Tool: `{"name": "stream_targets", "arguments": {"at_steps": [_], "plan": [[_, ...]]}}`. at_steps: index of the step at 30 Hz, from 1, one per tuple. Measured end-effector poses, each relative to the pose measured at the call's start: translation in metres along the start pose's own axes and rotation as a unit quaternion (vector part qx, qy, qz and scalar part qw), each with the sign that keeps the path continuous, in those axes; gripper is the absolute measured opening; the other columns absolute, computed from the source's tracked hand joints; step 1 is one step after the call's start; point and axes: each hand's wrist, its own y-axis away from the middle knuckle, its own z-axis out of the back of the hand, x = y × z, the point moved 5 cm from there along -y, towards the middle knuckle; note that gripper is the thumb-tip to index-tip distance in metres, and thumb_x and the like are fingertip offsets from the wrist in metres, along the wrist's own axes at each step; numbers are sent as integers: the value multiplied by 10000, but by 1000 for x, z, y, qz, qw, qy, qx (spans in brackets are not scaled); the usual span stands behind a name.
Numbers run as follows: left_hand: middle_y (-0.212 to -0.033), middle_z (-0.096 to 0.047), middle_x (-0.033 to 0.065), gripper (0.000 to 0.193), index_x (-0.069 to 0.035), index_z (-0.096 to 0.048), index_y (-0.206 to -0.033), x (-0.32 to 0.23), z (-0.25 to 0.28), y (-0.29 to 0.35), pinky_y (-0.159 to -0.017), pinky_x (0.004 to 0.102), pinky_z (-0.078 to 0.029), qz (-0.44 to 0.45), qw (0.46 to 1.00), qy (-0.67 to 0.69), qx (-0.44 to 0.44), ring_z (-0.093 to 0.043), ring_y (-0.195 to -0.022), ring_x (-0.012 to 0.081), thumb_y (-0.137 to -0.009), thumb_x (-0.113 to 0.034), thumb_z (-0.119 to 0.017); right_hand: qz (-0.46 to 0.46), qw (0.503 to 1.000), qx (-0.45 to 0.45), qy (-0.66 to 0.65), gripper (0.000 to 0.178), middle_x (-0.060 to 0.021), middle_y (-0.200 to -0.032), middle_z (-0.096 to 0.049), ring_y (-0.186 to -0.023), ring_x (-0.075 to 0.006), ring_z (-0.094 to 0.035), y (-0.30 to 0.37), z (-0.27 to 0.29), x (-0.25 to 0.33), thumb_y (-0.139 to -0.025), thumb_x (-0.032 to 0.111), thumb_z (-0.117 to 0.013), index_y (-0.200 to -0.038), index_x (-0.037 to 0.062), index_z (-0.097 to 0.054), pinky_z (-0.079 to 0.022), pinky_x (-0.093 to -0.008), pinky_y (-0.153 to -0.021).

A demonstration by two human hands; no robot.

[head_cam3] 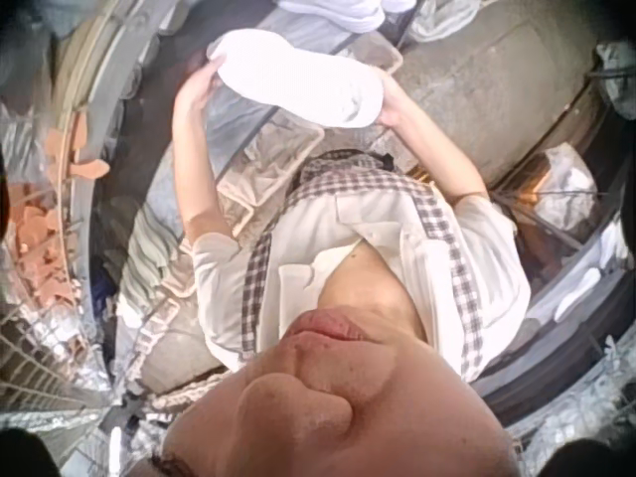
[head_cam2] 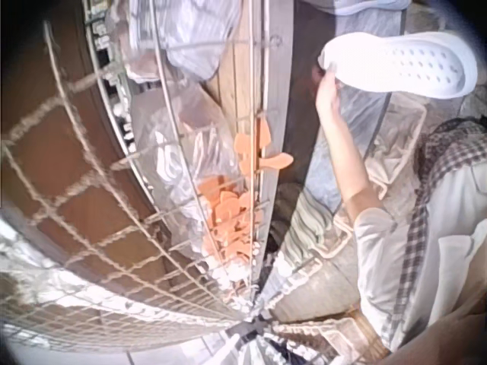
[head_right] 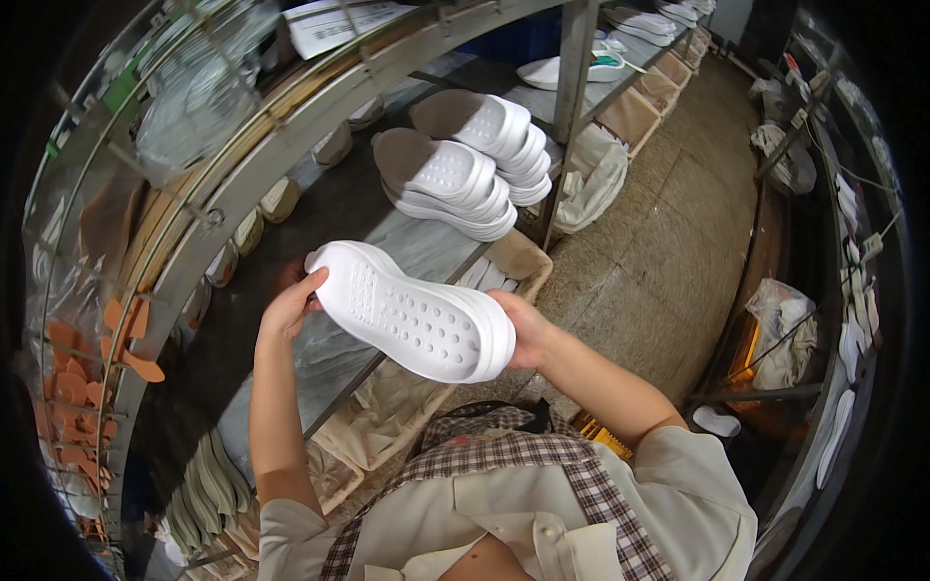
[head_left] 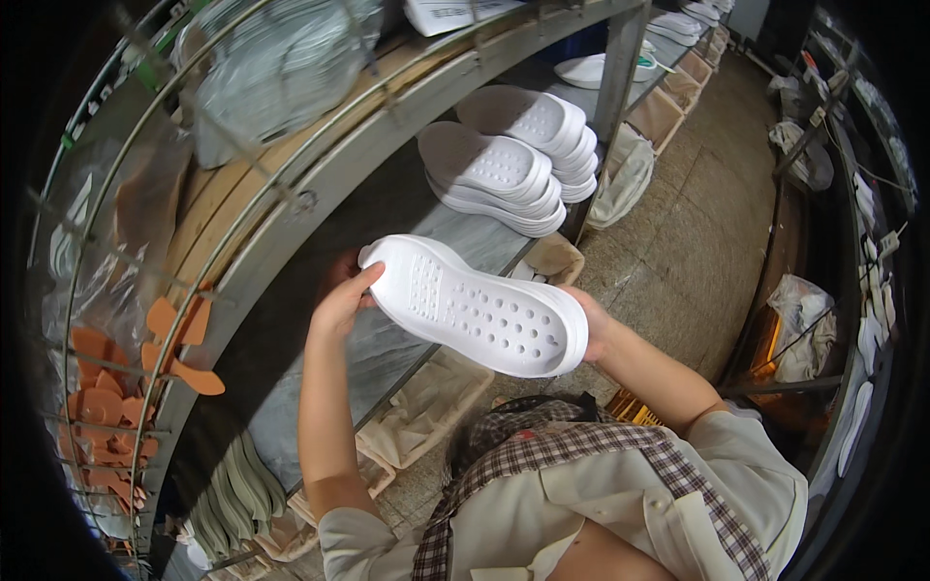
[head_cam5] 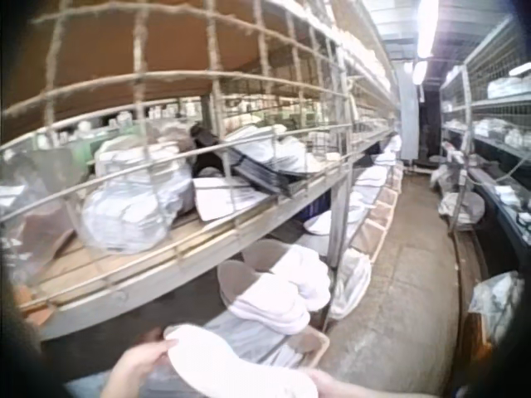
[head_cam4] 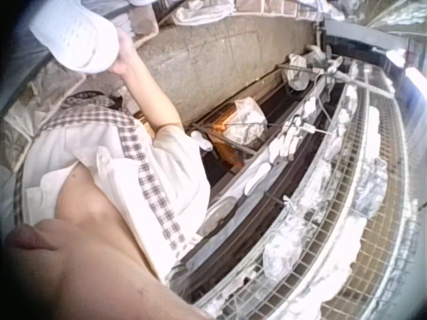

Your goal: The person repeatedly picks up white and beige slippers from a shelf, wipes them with a small brush, and places them back. The person also handles a stack of slippers and places them into a large sack.

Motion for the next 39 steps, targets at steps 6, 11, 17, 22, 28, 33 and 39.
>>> {"name": "stream_targets", "arguments": {"at_steps": [6, 11, 17, 22, 28, 33, 39], "plan": [[-994, -626, 63, 451, -71, -555, -1144, -27, 2, -102, -648, 303, -558, -76, 996, 37, 23, -638, -884, 171, -809, -333, -705, 176, 948, -37, 263, 480, -183, -1179, -560, -1030, -252, -609, 11, -45, 79, -935, 308, -324, -1304, 16, -418, -542, -410, -841], [-1094, -586, 48, 396, -83, -532, -1182, -63, 16, -236, -805, 340, -520, -184, 968, 170, 24, -591, -979, 156, -857, -266, -664, 386, 821, -164, 387, 515, -78, -1194, -541, -1025, -171, -549, -11, -65, 136, -915, 290, -527, -1326, 12, -388, -447, -310, -882], [-1188, -543, 41, 476, -87, -461, -1272, -47, -21, -298, -920, 355, -453, -179, 980, -42, 77, -535, -1090, 177, -880, -307, -616, 441, 479, -392, 650, 605, -243, -1220, -466, -1163, -362, -426, -45, -31, 147, -824, 421, -648, -1290, 70, -484, -335, -406, -1005], [-1301, -496, 64, 524, -96, -419, -1333, -10, -54, -305, -965, 397, -423, -34, 920, 229, 317, -482, -1186, 219, -892, -336, -570, 530, 478, -482, 508, 688, -244, -1326, -374, -1253, -367, -349, -42, 39, 121, -830, 475, -621, -1352, 85, -400, -279, -412, -1058], [-1358, -445, 92, 624, -103, -318, -1398, 19, -56, -288, -971, 497, -418, 25, 924, 185, 334, -456, -1216, 283, -891, -381, -553, 486, 715, -422, 272, 635, -143, -1386, -353, -1252, -284, -370, -56, 96, 101, -895, 423, -548, -1399, 94, -344, -357, -397, -999], [-1327, -480, 99, 654, -76, -363, -1366, 67, -18, -243, -939, 500, -449, 114, 888, 241, 375, -474, -1206, 298, -802, -278, -625, 489, 783, -344, 173, 740, -99, -1374, -375, -1209, -235, -420, -27, 101, 71, -856, 440, -622, -1423, 146, -248, -424, -418, -923], [-1333, -485, 87, 645, -68, -359, -1377, 82, -26, -133, -1055, 440, -350, 158, 906, 174, 352, -457, -1234, 255, -827, -223, -658, 532, 798, -243, 148, 831, -82, -1336, -432, -1208, -213, -440, 19, 82, 24, -803, 534, -655, -1377, 61, -286, -391, -394, -986]]}}
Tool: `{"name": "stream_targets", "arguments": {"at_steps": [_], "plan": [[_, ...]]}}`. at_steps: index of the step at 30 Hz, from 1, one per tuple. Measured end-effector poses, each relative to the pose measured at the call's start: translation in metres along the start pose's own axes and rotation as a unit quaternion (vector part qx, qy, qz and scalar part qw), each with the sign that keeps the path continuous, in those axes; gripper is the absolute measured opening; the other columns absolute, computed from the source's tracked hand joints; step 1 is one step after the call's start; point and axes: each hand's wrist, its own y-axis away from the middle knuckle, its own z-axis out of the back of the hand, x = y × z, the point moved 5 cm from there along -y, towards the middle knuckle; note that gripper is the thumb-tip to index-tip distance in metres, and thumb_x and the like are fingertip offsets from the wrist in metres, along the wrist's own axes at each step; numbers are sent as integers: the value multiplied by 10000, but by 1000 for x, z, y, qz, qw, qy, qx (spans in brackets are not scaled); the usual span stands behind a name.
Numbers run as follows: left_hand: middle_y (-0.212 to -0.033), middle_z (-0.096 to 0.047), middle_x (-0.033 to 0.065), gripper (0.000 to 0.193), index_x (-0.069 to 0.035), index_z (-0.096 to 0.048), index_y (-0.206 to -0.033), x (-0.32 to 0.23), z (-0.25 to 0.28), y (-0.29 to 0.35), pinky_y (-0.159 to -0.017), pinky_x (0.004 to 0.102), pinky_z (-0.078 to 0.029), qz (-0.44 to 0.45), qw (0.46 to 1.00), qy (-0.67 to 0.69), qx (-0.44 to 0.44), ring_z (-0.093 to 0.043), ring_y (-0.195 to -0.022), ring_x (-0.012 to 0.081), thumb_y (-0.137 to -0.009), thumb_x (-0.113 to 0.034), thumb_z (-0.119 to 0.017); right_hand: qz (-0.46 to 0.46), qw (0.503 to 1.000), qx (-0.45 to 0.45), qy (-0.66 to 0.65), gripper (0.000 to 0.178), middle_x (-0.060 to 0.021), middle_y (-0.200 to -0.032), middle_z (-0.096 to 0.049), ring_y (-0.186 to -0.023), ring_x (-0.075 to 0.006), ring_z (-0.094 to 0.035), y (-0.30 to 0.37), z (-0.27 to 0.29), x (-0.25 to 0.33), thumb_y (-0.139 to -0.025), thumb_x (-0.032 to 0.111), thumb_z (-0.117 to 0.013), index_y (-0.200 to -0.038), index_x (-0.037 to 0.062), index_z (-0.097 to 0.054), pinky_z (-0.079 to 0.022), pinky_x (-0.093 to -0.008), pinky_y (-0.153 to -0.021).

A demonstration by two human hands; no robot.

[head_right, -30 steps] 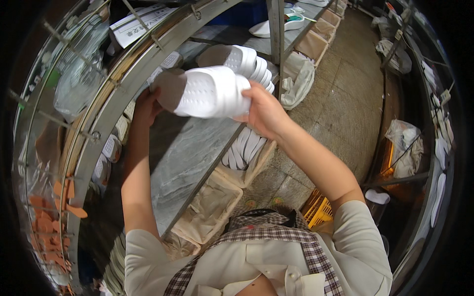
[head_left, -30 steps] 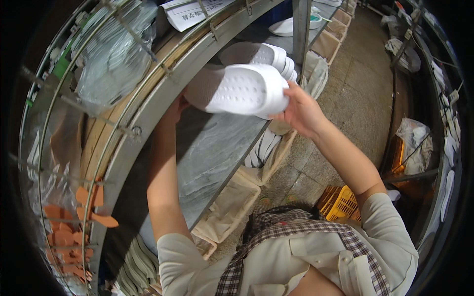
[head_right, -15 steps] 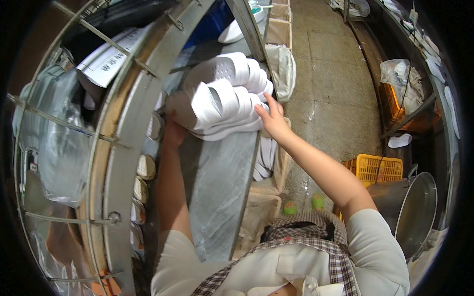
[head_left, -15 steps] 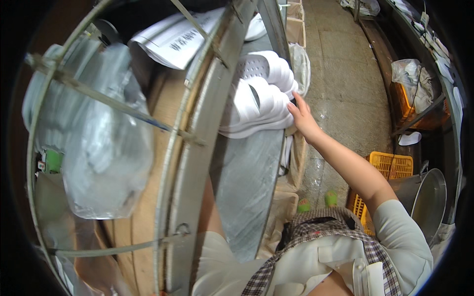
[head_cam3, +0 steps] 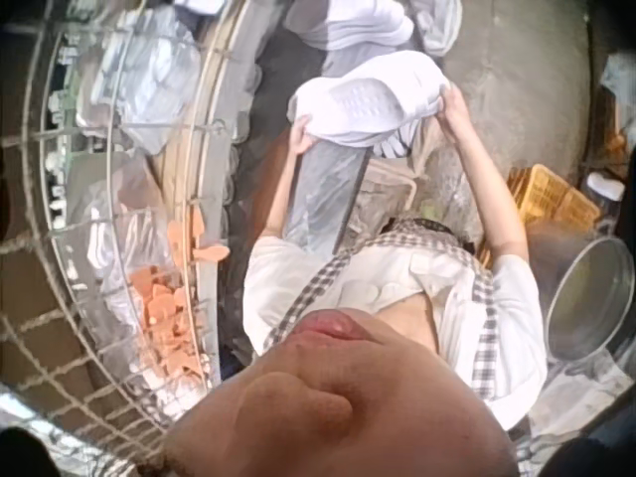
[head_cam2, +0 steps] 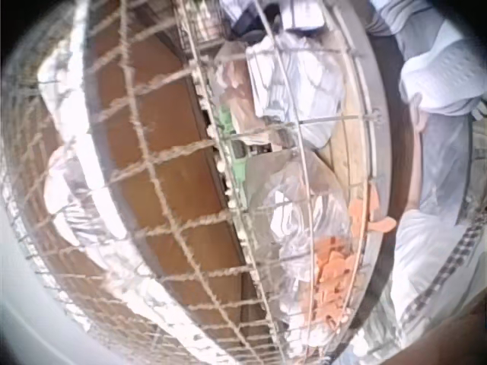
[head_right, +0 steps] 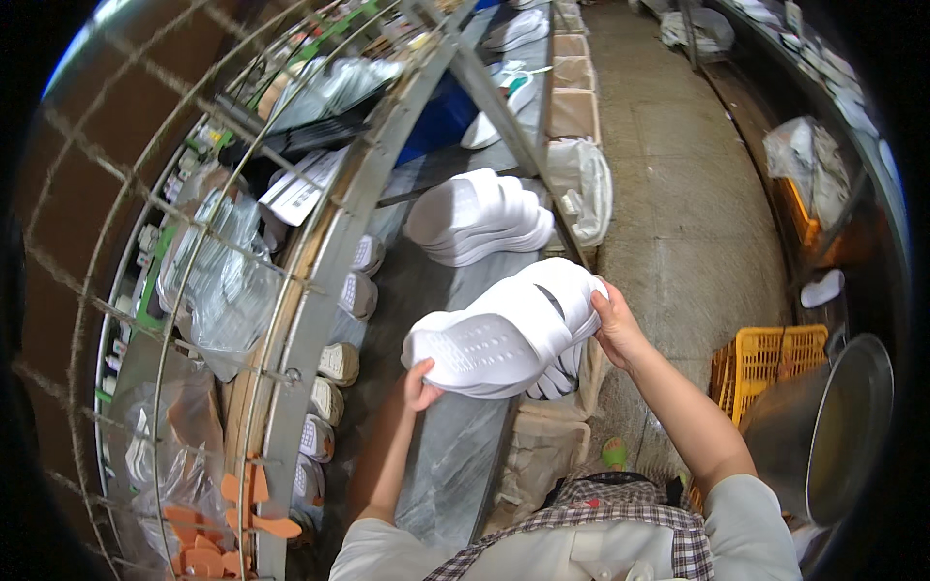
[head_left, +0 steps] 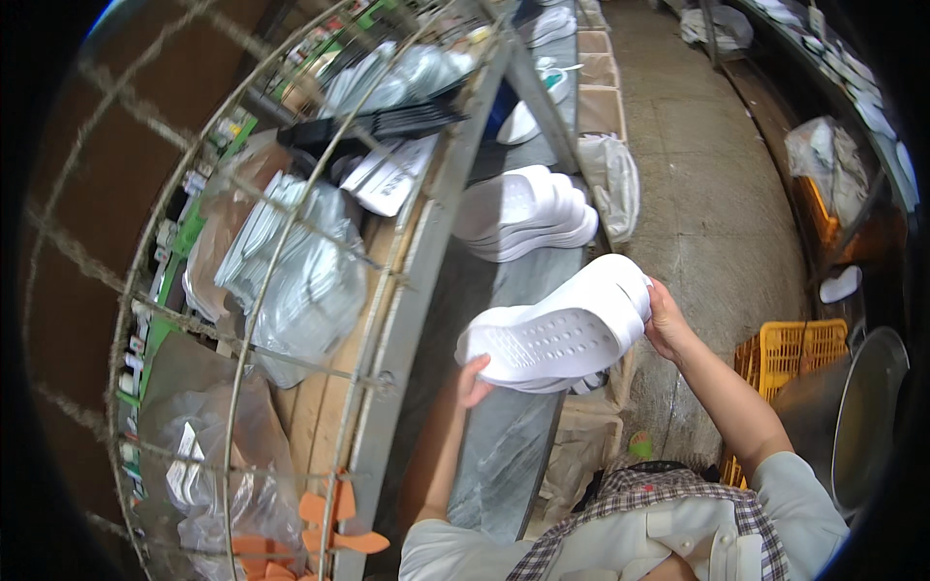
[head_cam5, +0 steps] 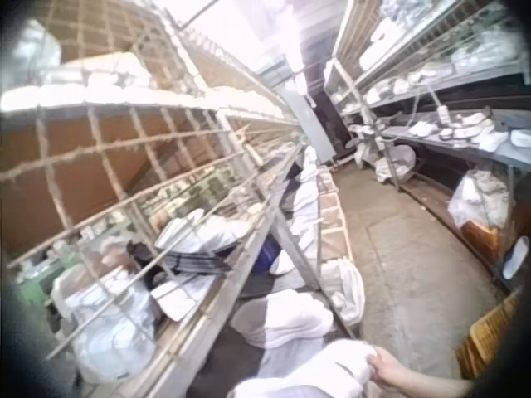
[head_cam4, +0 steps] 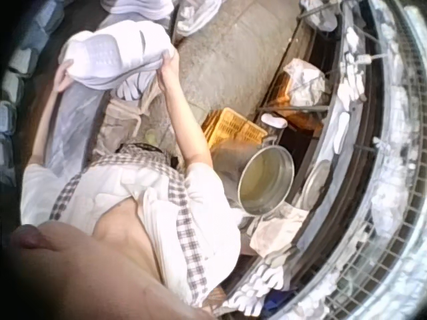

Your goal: The person repeatedly picks up white and beige slippers from a shelf, wipes them with a small brush, and places them back. The person also handles a stack of slippers and places them into a large sack.

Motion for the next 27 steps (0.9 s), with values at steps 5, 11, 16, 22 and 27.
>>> {"name": "stream_targets", "arguments": {"at_steps": [5, 11, 16, 22, 27], "plan": [[-1406, -408, 80, 782, -80, -305, -1404, 27, -103, 35, -1079, 466, -305, 15, 995, 0, 95, -380, -1296, 288, -778, -306, -717, 157, 987, 8, 23, 525, -28, -995, -617, -962, -149, -563, 58, 4, 72, -901, 488, -543, -1127, 15, -568, -437, -314, -893], [-1403, -406, 129, 625, -55, -352, -1382, 64, -206, 31, -1062, 551, -306, -40, 995, 60, 64, -399, -1278, 341, -840, -284, -562, 227, 950, -206, -59, 670, -162, -1299, -427, -1234, -234, -381, 156, 39, 147, -910, 483, -508, -1353, 7, -346, -340, -362, -1013], [-1401, -408, 125, 614, -58, -351, -1381, 92, -308, -5, -1061, 545, -311, -39, 985, 2, 167, -400, -1277, 337, -854, -284, -571, 358, 890, -242, -146, 670, -153, -1284, -443, -1179, -226, -437, 238, 91, 200, -914, 464, -501, -1364, 4, -315, -367, -362, -991], [-1377, -430, 106, 666, -66, -322, -1388, 183, -479, -2, -1060, 522, -320, 3, 909, -114, 400, -407, -1272, 313, -883, -405, -592, 276, 832, -481, -3, 347, -47, -995, -578, -933, -122, -543, 417, 136, 116, -951, 319, -490, -1128, 25, -541, -446, -267, -793], [-1275, -489, 145, 630, 2, -367, -1332, 295, -600, -13, -1007, 407, -387, -1, 888, -181, 422, -490, -1161, 263, -831, -180, -703, 176, 820, -541, 62, 195, -21, -890, -585, -821, -104, -539, 535, 147, 20, -918, 188, -579, -1013, 17, -576, -445, -236, -738]]}}
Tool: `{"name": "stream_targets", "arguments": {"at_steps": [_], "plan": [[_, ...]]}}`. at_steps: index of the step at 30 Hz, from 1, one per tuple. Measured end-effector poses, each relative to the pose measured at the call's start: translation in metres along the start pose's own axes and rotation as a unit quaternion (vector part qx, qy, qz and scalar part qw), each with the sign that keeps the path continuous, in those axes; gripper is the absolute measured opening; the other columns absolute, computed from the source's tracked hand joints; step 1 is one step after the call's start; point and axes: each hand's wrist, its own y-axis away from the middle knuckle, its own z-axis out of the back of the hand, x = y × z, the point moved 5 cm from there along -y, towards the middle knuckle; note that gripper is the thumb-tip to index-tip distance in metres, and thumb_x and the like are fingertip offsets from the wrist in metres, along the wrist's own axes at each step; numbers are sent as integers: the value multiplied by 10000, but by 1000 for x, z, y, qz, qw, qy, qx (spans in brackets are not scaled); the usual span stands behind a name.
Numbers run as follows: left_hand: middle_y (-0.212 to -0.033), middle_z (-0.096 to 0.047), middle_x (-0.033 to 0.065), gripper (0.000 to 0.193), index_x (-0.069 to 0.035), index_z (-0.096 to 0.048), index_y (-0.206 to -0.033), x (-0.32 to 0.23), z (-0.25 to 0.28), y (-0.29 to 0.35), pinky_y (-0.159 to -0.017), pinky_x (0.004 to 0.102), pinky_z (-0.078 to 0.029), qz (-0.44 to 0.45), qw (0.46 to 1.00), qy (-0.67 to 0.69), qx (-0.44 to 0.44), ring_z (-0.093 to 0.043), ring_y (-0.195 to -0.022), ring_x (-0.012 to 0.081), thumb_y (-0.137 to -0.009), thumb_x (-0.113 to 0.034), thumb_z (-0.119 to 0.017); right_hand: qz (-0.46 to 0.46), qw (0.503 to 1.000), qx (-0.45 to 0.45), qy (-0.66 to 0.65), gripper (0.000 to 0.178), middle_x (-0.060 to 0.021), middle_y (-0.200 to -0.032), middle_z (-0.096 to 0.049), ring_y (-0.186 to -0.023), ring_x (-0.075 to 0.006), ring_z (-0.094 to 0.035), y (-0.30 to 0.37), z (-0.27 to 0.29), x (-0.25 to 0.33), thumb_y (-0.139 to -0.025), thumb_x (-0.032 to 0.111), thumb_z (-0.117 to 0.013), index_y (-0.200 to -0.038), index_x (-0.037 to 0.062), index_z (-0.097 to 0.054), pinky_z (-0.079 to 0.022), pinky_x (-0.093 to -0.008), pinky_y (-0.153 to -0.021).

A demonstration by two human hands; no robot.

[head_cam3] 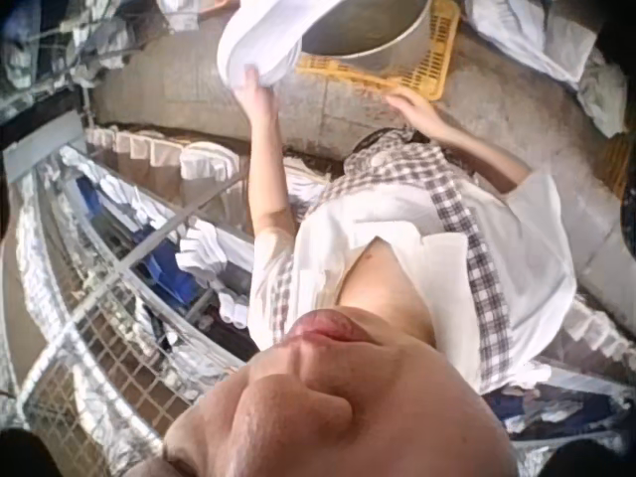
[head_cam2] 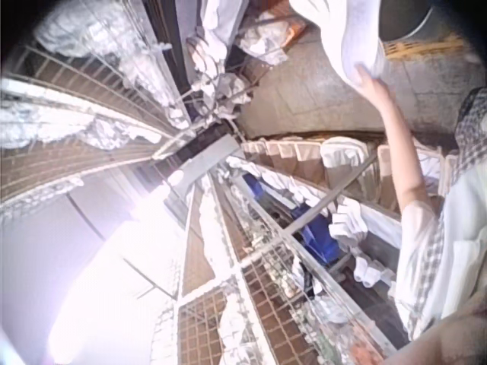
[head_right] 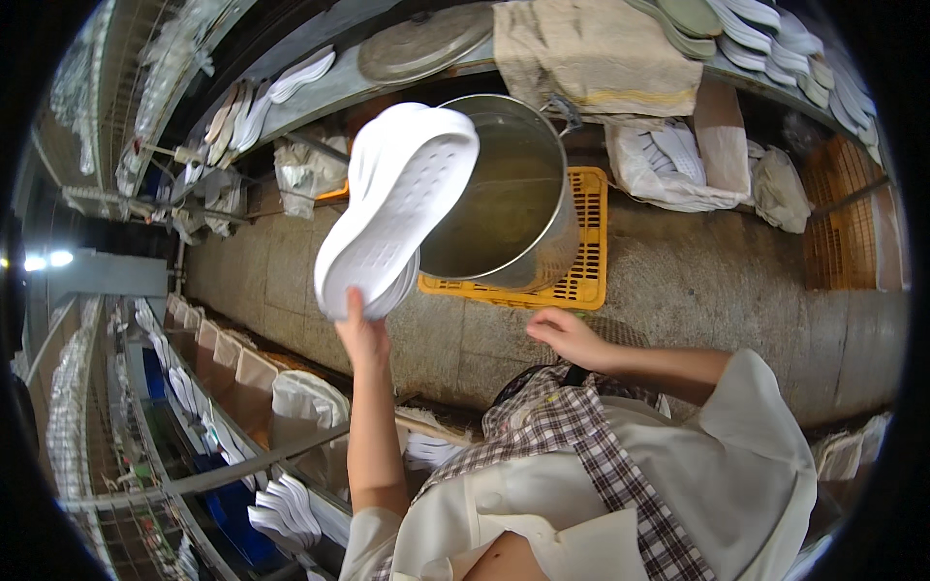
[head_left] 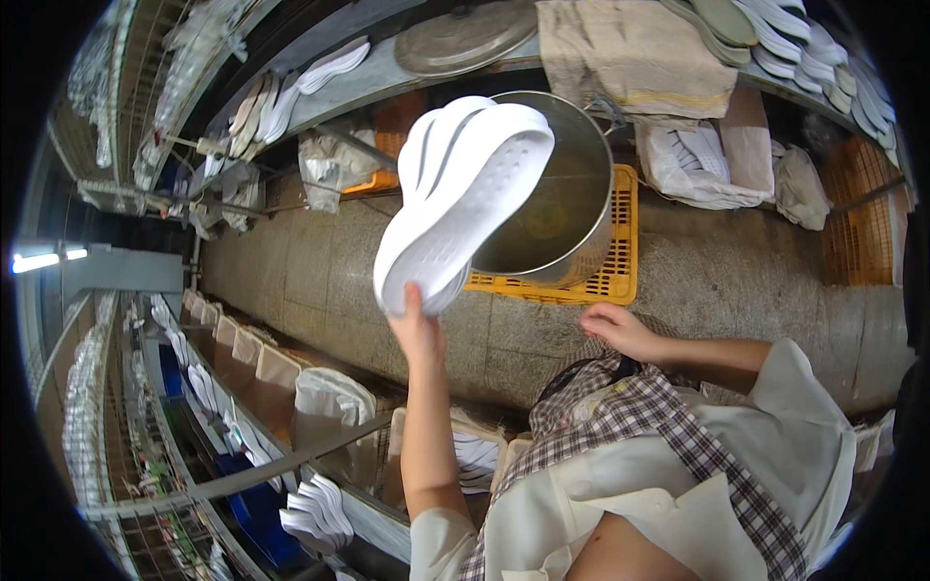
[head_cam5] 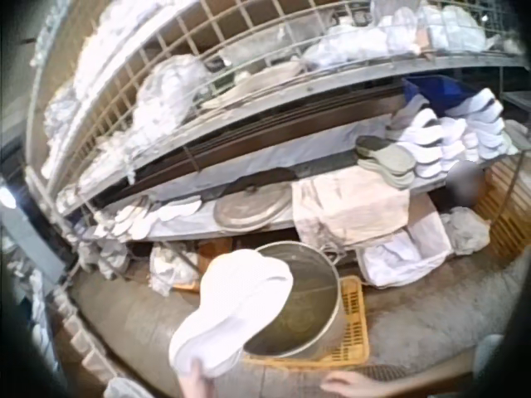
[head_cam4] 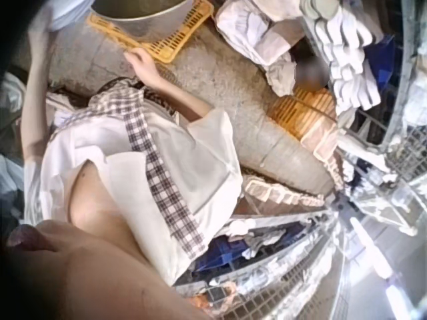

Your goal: The person repeatedly picks up white and beige slippers from a shelf, wipes them with a small brush, and places them back. The person also handles a stack of slippers and places them into a large sack.

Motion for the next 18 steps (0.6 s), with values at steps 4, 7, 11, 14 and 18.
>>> {"name": "stream_targets", "arguments": {"at_steps": [4, 7, 11, 14, 18], "plan": [[-1305, -447, 181, 637, -12, -361, -1334, 67, -42, -61, -951, 390, -403, 4, 986, -164, 1, -464, -1169, 302, -828, -190, -705, -16, 994, -103, -39, 170, -16, -856, -579, -805, -101, -532, 38, 60, -32, -918, 174, -577, -975, 14, -575, -433, -233, -735], [-1317, -405, 235, 689, -9, -354, -1323, 93, -58, -85, -959, 413, -398, -95, 860, -501, 33, -467, -1159, 365, -804, -272, -724, -44, 986, -151, -58, 160, -11, -840, -570, -785, -95, -522, 51, 83, -47, -917, 171, -576, -951, 14, -569, -424, -232, -724], [-1238, -420, 290, 691, -22, -361, -1282, 119, -72, -87, -931, 473, -404, -189, 725, -653, 113, -502, -1045, 465, -787, -352, -713, -48, 980, -171, -84, 156, -4, -813, -559, -755, -87, -510, 49, 94, -54, -917, 172, -575, -935, 18, -561, -419, -235, -704], [-1165, -462, 274, 676, -32, -353, -1257, 129, -76, -84, -854, 481, -438, -200, 660, -706, 161, -526, -983, 450, -777, -335, -719, -34, 984, -158, -77, 165, -6, -820, -563, -749, -88, -519, 39, 97, -55, -911, 173, -588, -953, 15, -564, -430, -239, -693], [-1210, -457, 292, 684, -16, -337, -1273, 133, -75, -88, -857, 491, -442, -147, 675, -699, 185, -514, -1032, 464, -802, -361, -693, -22, 986, -155, -58, 189, -21, -851, -582, -771, -99, -539, 31, 101, -55, -909, 172, -591, -991, 4, -568, -447, -246, -715]]}}
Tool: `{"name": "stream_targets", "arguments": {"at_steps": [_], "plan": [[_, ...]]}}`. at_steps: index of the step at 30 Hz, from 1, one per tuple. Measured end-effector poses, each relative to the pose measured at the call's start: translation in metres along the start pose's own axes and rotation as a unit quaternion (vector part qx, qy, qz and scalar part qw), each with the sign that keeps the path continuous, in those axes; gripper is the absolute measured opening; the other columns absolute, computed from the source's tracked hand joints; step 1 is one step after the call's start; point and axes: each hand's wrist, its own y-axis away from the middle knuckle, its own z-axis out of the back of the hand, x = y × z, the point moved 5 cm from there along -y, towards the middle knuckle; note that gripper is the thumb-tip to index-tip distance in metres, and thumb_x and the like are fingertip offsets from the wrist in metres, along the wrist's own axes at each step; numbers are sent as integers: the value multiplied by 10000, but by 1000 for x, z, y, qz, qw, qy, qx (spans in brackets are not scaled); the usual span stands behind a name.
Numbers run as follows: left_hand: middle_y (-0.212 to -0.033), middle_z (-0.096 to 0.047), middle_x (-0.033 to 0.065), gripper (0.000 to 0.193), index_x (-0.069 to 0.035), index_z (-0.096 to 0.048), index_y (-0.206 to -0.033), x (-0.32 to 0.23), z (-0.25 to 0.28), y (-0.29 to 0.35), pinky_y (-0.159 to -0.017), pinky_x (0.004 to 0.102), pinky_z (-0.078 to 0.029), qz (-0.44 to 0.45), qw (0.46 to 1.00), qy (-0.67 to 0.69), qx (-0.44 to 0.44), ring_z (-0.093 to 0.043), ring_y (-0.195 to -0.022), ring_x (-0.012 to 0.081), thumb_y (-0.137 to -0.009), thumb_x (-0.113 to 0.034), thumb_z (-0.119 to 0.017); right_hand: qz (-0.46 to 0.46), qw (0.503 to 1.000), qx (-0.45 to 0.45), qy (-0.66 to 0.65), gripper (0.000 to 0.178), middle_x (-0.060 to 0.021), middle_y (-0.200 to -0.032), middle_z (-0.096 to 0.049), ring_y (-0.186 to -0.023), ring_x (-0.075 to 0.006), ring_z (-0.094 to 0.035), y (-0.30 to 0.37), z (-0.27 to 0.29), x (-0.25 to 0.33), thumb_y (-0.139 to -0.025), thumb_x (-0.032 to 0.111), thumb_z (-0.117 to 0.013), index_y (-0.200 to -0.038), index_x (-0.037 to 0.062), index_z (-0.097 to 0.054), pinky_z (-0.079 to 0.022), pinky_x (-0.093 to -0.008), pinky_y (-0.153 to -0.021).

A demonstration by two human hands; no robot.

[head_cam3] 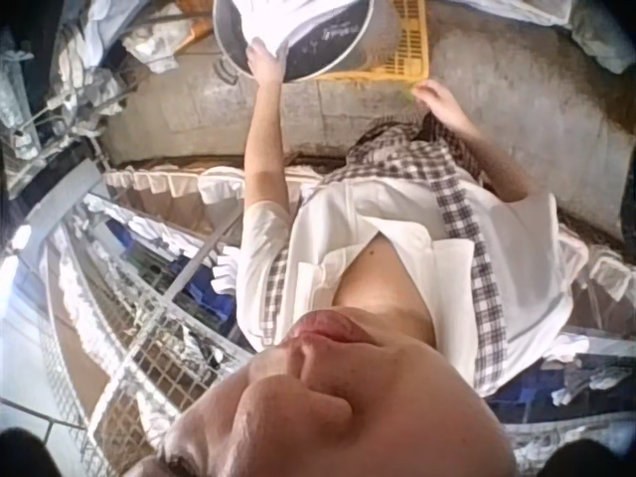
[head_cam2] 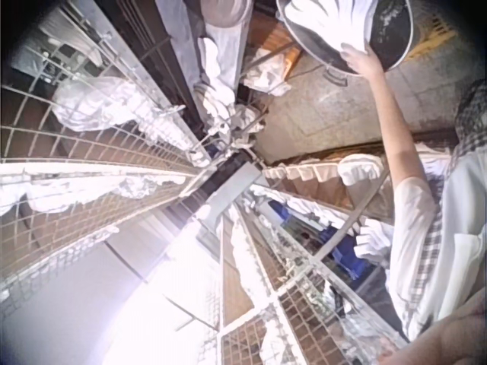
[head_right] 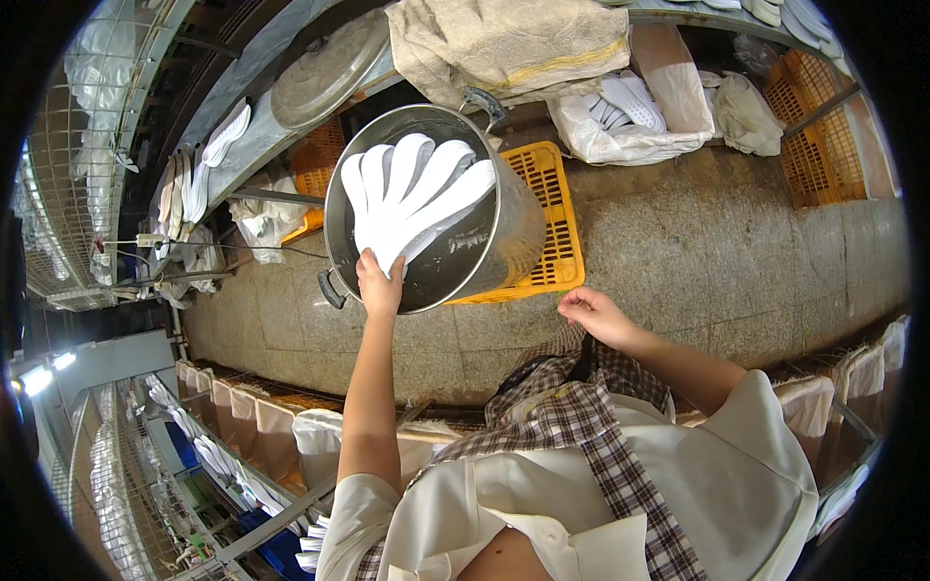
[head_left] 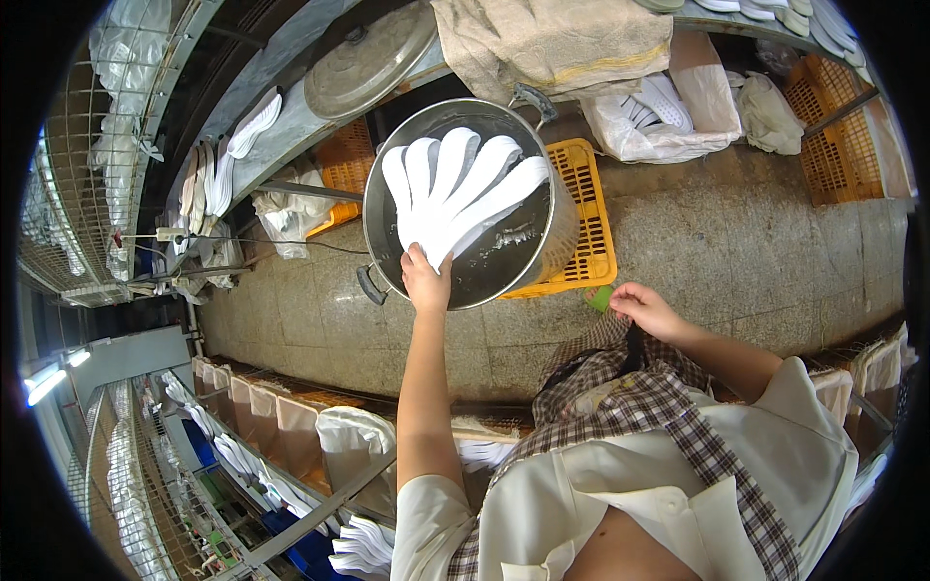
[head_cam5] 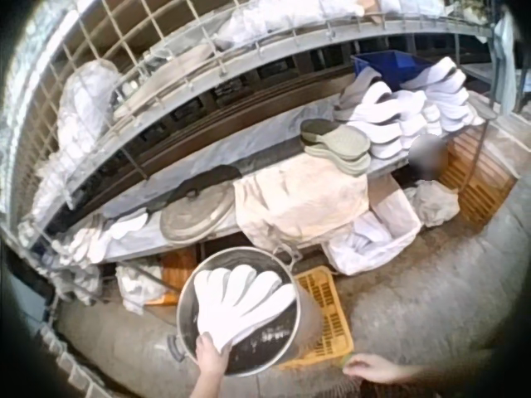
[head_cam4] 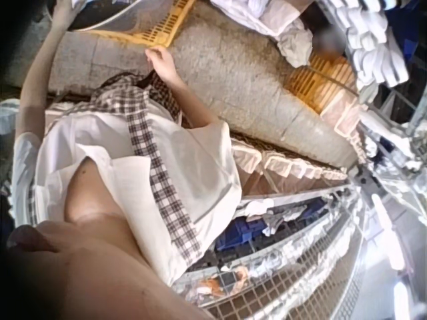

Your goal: The person repeatedly picks up white and beige slippers from a shelf, wipes them with a small brush, and places them back. The person also handles a stack of slippers and places them into a large sack.

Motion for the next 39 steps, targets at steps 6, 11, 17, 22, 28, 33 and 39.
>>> {"name": "stream_targets", "arguments": {"at_steps": [6, 11, 17, 22, 28, 33, 39], "plan": [[-1194, -455, 302, 656, -24, -333, -1240, 3, -3, -5, -843, 497, -449, 1, 1000, -5, 9, -515, -1022, 480, -801, -351, -694, -17, 1000, -11, -21, 202, -47, -926, -608, -793, -108, -551, -3, 8, 0, -908, 169, -591, -1008, -5, -570, -459, -253, -742], [-1159, -463, 286, 629, -44, -369, -1182, 8, -9, -5, -815, 490, -462, 11, 1000, 0, -3, -546, -959, 455, -741, -267, -759, -22, 999, -17, -18, 204, -42, -934, -614, -793, -102, -550, -3, 9, -5, -905, 175, -599, -1005, -1, -572, -459, -249, -742], [-1203, -430, 291, 640, -40, -348, -1196, 9, -11, -6, -832, 494, -459, -6, 1000, 16, -3, -526, -991, 485, -746, -254, -750, -15, 1000, -16, -22, 204, -14, -828, -605, -733, -89, -543, -6, 8, -11, -889, 211, -632, -963, 24, -597, -456, -233, -683], [-1194, -421, 286, 636, -49, -359, -1174, 5, -12, -7, -835, 487, -460, -3, 1000, 3, -8, -523, -988, 486, -716, -195, -775, 10, 1000, -12, -17, 201, -13, -835, -599, -745, -88, -538, -5, 8, -8, -897, 206, -618, -974, 22, -592, -451, -238, -686], [-1203, -418, 294, 670, -62, -361, -1199, 2, -7, -9, -850, 486, -454, -7, 1000, 7, -5, -504, -1021, 480, -693, -162, -788, -5, 999, -25, -30, 187, -18, -859, -596, -769, -96, -540, 0, 11, -9, -905, 183, -603, -983, 15, -579, -451, -242, -712], [-1202, -444, 286, 629, -55, -415, -1200, 3, 29, -21, -895, 458, -421, -60, 996, 50, -37, -490, -1053, 446, -705, -202, -776, -14, 999, -20, -34, 175, -24, -861, -592, -771, -100, -541, 2, 12, -6, -905, 163, -596, -982, 7, -576, -448, -246, -717], [-1124, -556, 242, 539, -55, -523, -1182, 18, 80, -52, -903, 441, -423, -40, 987, 154, -14, -526, -1051, 390, -751, -296, -739, -42, 999, 5, -4, 173, -26, -875, -591, -793, -99, -541, -9, 8, -3, -906, 161, -592, -982, 7, -572, -449, -247, -723]]}}
